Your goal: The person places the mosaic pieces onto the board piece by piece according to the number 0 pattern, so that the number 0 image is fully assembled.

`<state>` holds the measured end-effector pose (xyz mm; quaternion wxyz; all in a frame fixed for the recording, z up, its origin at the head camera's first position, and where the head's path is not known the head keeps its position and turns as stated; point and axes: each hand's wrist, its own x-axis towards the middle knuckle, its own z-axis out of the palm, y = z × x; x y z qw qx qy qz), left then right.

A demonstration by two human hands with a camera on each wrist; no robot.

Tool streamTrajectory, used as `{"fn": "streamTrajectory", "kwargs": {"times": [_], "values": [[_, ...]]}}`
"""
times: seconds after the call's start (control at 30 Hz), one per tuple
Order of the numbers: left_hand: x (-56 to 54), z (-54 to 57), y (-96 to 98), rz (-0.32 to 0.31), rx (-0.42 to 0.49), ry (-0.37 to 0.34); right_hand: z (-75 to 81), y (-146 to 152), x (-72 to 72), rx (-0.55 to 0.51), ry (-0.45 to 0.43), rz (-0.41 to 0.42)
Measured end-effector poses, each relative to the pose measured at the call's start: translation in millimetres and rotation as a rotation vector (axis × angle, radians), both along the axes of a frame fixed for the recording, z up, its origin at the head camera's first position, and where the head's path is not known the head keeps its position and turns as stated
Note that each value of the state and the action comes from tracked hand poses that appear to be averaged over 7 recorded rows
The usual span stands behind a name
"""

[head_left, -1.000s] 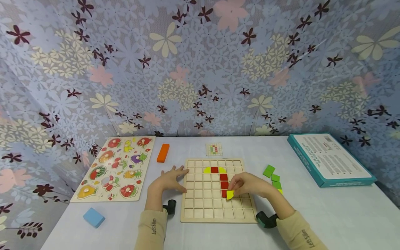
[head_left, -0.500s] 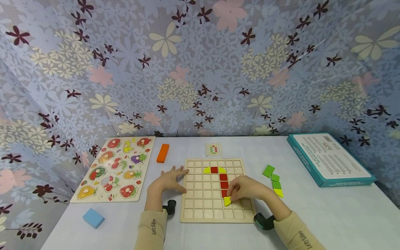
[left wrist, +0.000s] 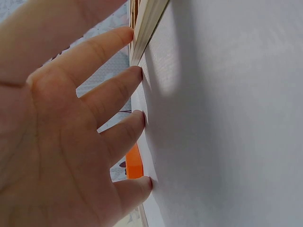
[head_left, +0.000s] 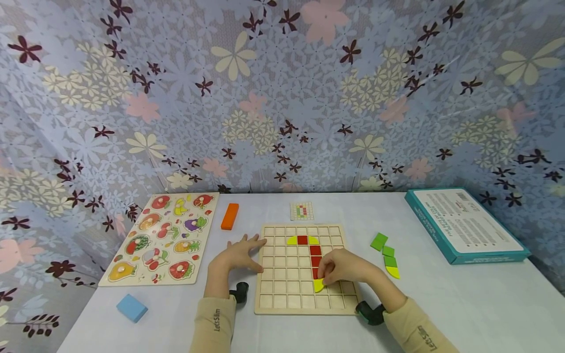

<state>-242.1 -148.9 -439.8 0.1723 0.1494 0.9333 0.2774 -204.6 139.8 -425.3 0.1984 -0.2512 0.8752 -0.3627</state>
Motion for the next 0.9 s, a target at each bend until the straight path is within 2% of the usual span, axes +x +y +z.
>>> {"fn": "streamTrajectory", "kwargs": {"times": [0.63,0.9], "values": [[-2.2,-1.0,-0.4,0.008,-0.006,-0.004,-0.5,5,-3.5,0.029,0.002,-0.025],[-1.7,-0.6,-0.8,0.01,-0.002,-0.005,8.3,24,-11.8,-0.033,0.022,-0.071]]}}
